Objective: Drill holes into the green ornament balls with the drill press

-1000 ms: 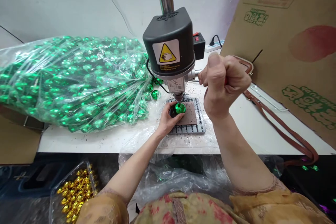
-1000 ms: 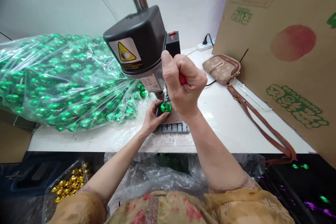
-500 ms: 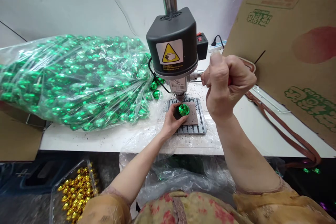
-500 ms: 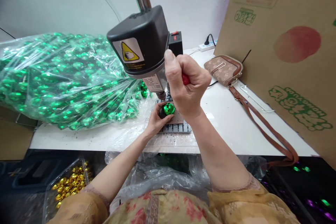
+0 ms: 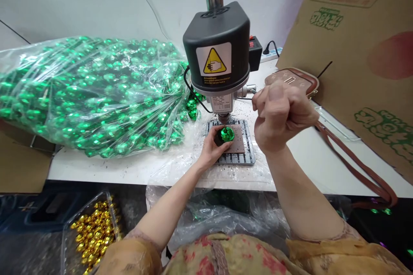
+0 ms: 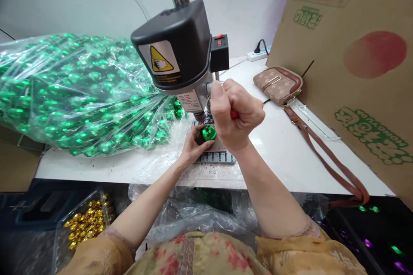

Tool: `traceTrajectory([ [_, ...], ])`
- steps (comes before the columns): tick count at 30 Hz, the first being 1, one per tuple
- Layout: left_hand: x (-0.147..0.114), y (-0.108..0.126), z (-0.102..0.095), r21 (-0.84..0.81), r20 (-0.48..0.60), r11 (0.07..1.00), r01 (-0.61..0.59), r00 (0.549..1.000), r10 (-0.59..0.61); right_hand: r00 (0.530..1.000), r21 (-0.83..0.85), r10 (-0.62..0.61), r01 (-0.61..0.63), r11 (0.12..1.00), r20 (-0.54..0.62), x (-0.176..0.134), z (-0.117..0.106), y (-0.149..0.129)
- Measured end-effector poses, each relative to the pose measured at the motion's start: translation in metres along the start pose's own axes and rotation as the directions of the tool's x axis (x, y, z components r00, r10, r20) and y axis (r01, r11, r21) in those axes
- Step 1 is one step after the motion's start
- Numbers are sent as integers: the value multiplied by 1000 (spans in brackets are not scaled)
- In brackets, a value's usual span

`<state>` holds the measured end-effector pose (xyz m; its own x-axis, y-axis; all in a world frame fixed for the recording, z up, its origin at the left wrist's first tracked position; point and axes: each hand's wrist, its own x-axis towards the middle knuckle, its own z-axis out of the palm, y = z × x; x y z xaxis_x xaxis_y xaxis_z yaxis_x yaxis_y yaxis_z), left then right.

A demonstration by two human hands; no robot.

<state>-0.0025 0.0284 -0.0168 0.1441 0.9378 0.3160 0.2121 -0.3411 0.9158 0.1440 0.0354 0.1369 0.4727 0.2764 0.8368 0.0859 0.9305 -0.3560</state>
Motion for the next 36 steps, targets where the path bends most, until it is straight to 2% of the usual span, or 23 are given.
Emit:
traceTrajectory([
  [13, -1, 0, 0, -25, 1, 1000, -1, 1000, 1, 997, 50, -77, 78, 996, -15, -8, -4, 7],
  [20, -1, 0, -1, -33, 11, 999, 5, 1000, -5, 984, 60, -170, 173, 983, -50, -12, -5, 12],
  [26, -2, -1, -1, -19, 10, 1000, -4, 1000, 4, 984, 67, -180, 178, 982, 14, -14, -8, 10],
  [33, -2, -1, 0, -40, 14, 999, 9, 1000, -9, 975, 85, -221, 218, 972, 28, -24, -15, 16],
  [36, -2, 0, 1, -28, 0, 1000, 6, 1000, -6, 982, 73, -188, 188, 979, -13, -21, -10, 14],
])
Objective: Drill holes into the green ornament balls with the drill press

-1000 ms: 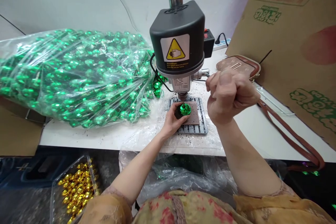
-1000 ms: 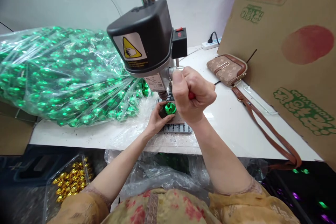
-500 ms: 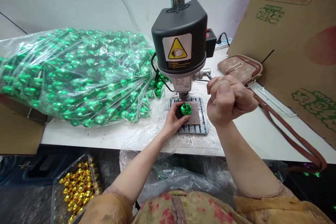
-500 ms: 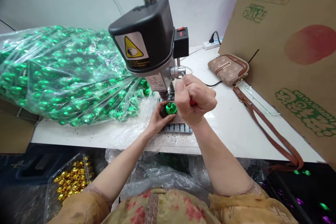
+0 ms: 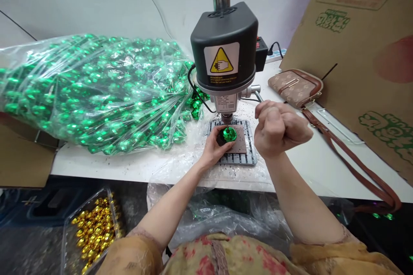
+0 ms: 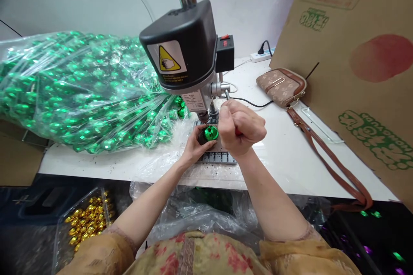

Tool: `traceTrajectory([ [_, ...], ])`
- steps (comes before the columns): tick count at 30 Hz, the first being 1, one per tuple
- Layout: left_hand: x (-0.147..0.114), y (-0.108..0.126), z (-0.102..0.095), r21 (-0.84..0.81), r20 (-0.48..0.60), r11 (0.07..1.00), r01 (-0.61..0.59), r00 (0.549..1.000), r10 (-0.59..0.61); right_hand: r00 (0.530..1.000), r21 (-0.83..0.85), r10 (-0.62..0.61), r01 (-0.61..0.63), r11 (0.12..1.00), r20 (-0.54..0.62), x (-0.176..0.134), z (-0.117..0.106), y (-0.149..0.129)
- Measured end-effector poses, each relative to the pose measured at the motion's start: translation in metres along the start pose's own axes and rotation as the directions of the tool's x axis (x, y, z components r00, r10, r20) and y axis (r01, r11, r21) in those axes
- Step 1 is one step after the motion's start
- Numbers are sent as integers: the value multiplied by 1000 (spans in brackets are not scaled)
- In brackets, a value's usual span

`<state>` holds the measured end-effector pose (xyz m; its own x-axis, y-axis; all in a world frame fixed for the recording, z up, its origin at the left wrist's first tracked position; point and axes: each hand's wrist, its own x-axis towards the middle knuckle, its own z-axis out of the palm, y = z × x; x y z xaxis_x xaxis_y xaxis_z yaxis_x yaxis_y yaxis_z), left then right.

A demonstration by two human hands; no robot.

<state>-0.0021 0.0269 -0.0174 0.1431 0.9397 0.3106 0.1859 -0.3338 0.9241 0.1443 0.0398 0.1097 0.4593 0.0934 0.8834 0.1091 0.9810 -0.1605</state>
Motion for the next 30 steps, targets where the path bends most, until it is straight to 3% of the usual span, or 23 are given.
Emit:
traceTrajectory([
  [3, 1, 2, 2, 4, -23, 1000, 6, 1000, -6, 987, -64, 133, -139, 988, -85, 18, 12, -6],
  [5, 0, 6, 3, 18, -70, 1000, 12, 997, -11, 964, -98, 257, -263, 960, -75, 34, 21, -9],
  [10, -31, 28, -7, 220, -201, 975, -6, 978, 52, 949, -212, 313, -311, 926, -26, 55, 26, -8],
  [13, -76, 39, -19, 288, -2, 922, -258, 963, 270, 955, -256, 297, -291, 922, -17, 54, 25, -4],
  [16, -129, 39, -30, 346, 314, 759, -552, 830, 461, 956, -218, 290, -290, 932, -31, 52, 24, -4],
  [17, -144, 37, -32, 411, 404, 683, -604, 792, 457, 956, -197, 292, -293, 936, -36, 52, 24, -4],
  [19, -167, 32, -38, 543, 536, 538, -645, 759, 369, 951, -153, 304, -308, 939, -45, 51, 25, -6],
  [21, -176, 29, -43, 584, 573, 467, -664, 745, 342, 944, -136, 325, -330, 934, -61, 50, 25, -7],
  [23, -165, 29, -51, 572, 494, 476, -669, 743, 451, 940, -144, 335, -342, 929, -68, 48, 24, -9],
  [26, -113, 34, -68, 592, 229, 545, -593, 773, 592, 947, -186, 316, -322, 928, -64, 47, 23, -9],
  [28, -60, 35, -82, 631, 63, 639, -441, 849, 524, 950, -182, 304, -311, 933, -64, 46, 23, -9],
  [30, -3, 30, -95, 640, -32, 701, -314, 901, 433, 951, -148, 303, -309, 939, -63, 46, 23, -8],
])
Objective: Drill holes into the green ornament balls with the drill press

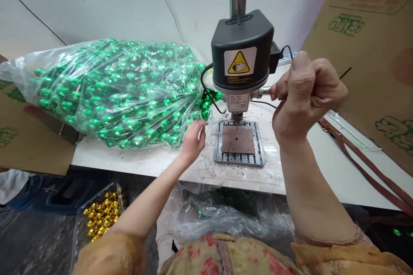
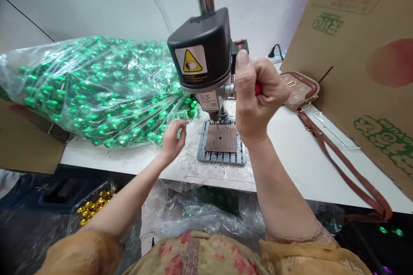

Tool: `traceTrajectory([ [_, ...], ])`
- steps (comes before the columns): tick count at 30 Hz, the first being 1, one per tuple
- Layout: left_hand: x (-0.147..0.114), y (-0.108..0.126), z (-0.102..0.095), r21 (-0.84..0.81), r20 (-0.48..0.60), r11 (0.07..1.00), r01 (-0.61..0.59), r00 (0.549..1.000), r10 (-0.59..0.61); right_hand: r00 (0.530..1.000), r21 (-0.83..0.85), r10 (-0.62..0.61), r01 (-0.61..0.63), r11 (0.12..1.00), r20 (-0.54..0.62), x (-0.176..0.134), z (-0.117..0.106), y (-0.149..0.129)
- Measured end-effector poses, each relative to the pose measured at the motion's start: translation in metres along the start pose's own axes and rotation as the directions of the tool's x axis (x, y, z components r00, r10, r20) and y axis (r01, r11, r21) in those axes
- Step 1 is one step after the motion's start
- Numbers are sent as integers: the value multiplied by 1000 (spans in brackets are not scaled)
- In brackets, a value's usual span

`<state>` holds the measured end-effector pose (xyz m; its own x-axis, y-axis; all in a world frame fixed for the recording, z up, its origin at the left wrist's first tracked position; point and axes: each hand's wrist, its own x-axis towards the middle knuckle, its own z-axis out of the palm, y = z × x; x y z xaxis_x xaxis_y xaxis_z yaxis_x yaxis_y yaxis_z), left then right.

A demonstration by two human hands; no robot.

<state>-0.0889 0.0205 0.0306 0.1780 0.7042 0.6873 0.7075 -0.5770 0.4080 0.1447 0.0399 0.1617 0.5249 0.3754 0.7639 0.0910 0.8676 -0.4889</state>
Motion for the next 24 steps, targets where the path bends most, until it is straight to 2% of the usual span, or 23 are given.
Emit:
traceTrajectory([
  [2, 40, -29, 15, 29, 109, 990, 139, 984, -142, 1000, 27, -5, 5, 1000, 8, 0, 0, 2],
  [4, 67, -52, 31, 41, 210, 977, 210, 954, -214, 1000, 54, -19, 19, 998, 4, 0, 0, 4],
  [7, 82, -72, 49, 44, 236, 968, 246, 939, -250, 999, 110, -34, 35, 993, -6, 1, 0, 6],
  [10, 81, -76, 48, 51, 198, 962, 267, 942, -272, 1000, 101, -27, 27, 995, 2, 1, 0, 6],
  [13, 73, -70, 31, -12, 81, 952, 307, 949, -305, 1000, 46, -9, 9, 999, 10, 0, -1, 3],
  [15, 66, -58, 18, -188, 3, 911, 367, 928, -373, 1000, 6, 0, 0, 1000, 9, 0, -1, 2],
  [16, 61, -50, 13, -306, 5, 866, 396, 910, -415, 1000, -6, 4, -4, 1000, 8, -1, -1, 1],
  [18, 49, -31, 6, -512, 112, 732, 449, 880, -461, 1000, 9, 7, -7, 1000, 1, -1, 0, 0],
  [20, 37, -12, 6, -623, 273, 594, 509, 853, -445, 1000, 35, -4, 4, 999, -6, -2, 0, 0],
  [22, 24, 3, 11, -649, 407, 500, 573, 817, -408, 1000, 21, -31, 31, 999, -4, -2, 1, 1],
  [24, 14, 11, 18, -618, 486, 482, 621, 784, -387, 998, -35, -63, 64, 997, 16, -2, 1, 3],
])
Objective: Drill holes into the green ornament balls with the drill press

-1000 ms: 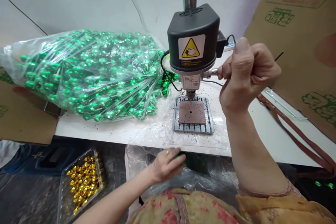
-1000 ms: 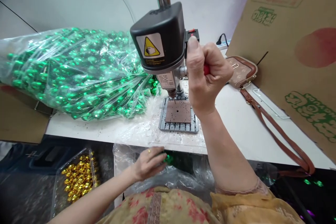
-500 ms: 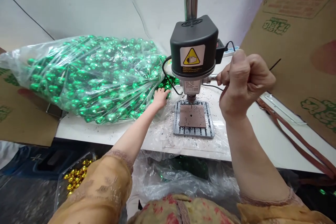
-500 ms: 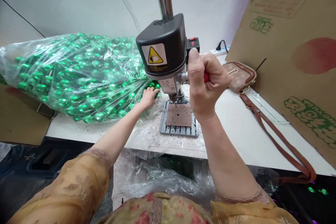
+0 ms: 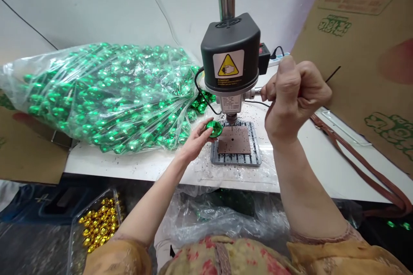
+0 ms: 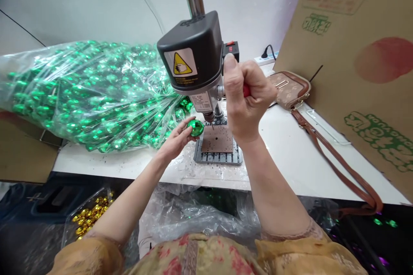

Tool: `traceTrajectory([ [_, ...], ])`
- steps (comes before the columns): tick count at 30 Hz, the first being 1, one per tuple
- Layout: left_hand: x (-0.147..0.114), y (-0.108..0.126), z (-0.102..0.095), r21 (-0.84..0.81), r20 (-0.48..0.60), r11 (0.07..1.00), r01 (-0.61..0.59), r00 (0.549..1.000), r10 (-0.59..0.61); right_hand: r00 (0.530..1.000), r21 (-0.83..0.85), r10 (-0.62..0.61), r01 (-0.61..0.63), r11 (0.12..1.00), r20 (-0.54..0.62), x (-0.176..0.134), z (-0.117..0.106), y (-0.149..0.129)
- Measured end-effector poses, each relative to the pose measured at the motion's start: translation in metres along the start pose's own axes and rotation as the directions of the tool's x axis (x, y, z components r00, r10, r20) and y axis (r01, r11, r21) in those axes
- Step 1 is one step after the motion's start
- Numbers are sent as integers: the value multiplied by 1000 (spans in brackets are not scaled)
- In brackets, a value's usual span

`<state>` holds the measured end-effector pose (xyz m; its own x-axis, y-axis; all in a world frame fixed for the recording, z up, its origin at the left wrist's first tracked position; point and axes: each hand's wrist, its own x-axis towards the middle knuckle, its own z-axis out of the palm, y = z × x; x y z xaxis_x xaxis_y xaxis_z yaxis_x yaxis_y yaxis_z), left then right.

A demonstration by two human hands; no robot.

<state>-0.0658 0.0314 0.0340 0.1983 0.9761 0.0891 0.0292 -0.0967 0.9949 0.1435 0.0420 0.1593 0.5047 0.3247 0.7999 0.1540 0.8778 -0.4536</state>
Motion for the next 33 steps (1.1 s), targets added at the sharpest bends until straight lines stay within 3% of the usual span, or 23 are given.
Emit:
traceTrajectory([
  [8, 3, -26, 19, 147, -51, 989, -23, 998, 31, 998, -79, 50, -47, 996, 42, 0, -3, 1],
  [16, 11, -27, 28, 298, -10, 953, -55, 998, 61, 998, 34, 62, -63, 997, 21, 2, 0, -8],
  [28, 18, -27, 46, 552, 8, 804, -223, 965, 263, 999, 116, 30, -32, 993, 16, 3, 0, -6],
  [33, 15, -40, 57, 488, -23, 842, -230, 961, 276, 993, -47, 106, -103, 994, 50, 2, -1, -5],
])
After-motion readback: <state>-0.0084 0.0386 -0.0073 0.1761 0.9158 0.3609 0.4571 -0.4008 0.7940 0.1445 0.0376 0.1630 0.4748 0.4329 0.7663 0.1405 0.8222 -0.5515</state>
